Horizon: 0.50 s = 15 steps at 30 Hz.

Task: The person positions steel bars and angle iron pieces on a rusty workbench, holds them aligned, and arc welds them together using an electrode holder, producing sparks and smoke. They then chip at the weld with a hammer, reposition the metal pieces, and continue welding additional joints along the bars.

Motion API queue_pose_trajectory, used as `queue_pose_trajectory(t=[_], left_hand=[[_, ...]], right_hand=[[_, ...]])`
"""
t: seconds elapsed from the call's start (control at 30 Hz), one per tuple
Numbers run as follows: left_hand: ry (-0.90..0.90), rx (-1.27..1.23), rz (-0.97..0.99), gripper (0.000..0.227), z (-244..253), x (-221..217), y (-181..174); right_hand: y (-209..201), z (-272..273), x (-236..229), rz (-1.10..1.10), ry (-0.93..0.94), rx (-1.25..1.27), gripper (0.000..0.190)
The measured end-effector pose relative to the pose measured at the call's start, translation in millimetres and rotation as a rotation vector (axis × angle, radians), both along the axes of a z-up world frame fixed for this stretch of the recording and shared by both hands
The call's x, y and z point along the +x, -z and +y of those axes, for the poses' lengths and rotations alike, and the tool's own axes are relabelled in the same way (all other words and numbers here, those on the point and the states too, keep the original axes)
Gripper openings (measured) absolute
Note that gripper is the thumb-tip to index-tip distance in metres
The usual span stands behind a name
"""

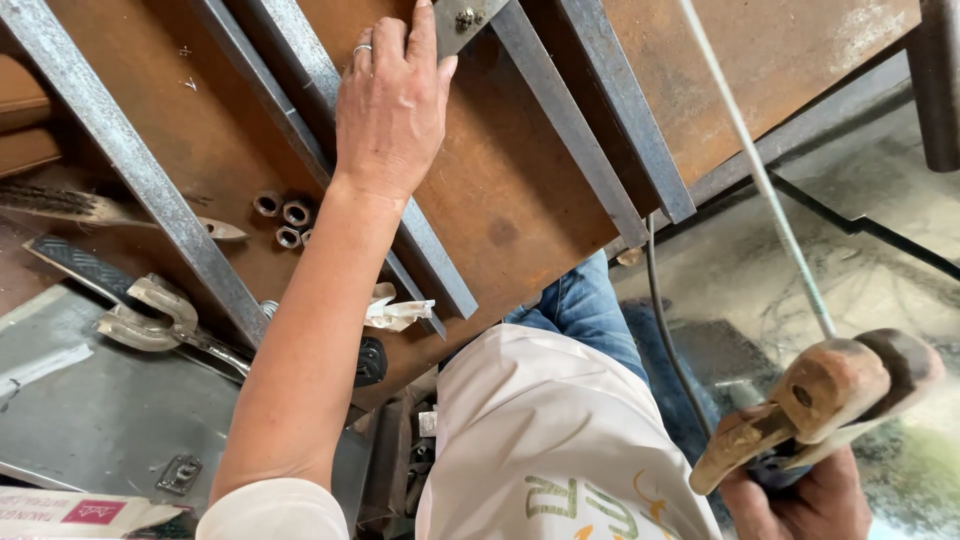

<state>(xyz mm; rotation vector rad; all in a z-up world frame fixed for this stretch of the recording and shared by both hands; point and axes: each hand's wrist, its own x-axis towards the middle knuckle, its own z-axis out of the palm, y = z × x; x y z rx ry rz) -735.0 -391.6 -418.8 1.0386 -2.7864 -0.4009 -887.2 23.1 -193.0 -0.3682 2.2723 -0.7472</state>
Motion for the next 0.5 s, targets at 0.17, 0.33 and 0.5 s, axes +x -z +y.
queue_pose_trajectory(t=[0.17, 0.33, 0.5], left_hand=[[-0.023, 0.049, -0.037, 0.057, 1, -2, -1], [-0.012, -0.003, -0.036, 0.058, 2, -1, 2], [-0.016, -0.023, -0.036, 0.055, 2, -1, 8]], right_hand=[[3, 3, 20, -0.049, 0.062, -0.162, 0.049], [0, -2, 15, 0.058, -0.172, 0.035, 0.057], [-6, -16, 15, 0.195, -0.274, 0.132, 0.058]])
